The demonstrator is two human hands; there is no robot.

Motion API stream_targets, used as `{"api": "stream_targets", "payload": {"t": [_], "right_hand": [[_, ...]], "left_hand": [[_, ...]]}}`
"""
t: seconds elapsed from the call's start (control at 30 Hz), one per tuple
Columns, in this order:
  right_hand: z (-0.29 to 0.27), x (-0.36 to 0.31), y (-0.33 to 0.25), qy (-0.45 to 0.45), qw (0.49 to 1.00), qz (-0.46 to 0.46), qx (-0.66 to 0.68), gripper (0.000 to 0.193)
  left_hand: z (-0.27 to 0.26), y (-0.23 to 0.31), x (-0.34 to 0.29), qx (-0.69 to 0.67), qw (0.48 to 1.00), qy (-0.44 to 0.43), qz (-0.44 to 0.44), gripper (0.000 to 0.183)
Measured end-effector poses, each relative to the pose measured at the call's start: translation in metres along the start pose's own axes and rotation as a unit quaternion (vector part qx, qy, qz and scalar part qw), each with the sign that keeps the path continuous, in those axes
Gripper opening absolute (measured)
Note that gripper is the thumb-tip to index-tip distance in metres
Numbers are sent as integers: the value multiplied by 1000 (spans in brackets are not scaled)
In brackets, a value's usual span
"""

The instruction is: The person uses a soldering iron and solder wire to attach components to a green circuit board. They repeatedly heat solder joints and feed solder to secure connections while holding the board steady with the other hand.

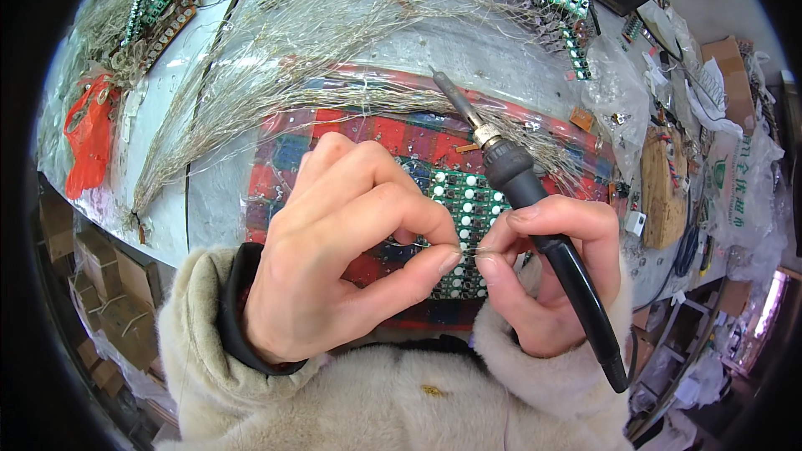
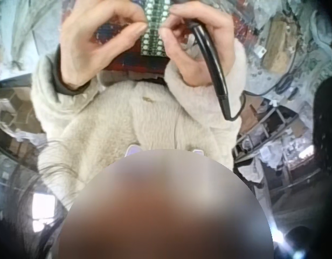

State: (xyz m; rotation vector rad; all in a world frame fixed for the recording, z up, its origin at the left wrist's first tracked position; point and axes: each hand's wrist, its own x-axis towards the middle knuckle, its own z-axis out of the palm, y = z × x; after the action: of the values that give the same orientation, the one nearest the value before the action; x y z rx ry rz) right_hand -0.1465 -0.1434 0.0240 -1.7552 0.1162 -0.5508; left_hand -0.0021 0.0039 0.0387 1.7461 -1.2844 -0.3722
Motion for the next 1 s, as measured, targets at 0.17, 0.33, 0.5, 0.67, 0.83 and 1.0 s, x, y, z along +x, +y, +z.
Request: {"api": "stream_targets", "payload": {"t": [0.17,0.33,0.5,0.67,0.83,1.0], "right_hand": [[5,-3,3,38,999,-6,32,48],[-2,2,6,24,997,-67,23,48],[-8,10,-1,-2,995,-87,-57,45],[-10,14,-7,-73,986,-78,-126,47],[-14,15,-11,-82,978,-88,-169,45],[-9,14,-8,85,994,-67,-23,23]], "left_hand": [[5,1,0,-175,981,-10,-79,11],[0,0,2,-176,980,-45,-87,9],[-6,0,5,-136,984,-70,-92,8],[-7,-2,8,-119,987,-90,-58,9],[-4,0,7,-130,985,-87,-71,9],[-5,0,6,-151,980,-83,-95,9]]}}
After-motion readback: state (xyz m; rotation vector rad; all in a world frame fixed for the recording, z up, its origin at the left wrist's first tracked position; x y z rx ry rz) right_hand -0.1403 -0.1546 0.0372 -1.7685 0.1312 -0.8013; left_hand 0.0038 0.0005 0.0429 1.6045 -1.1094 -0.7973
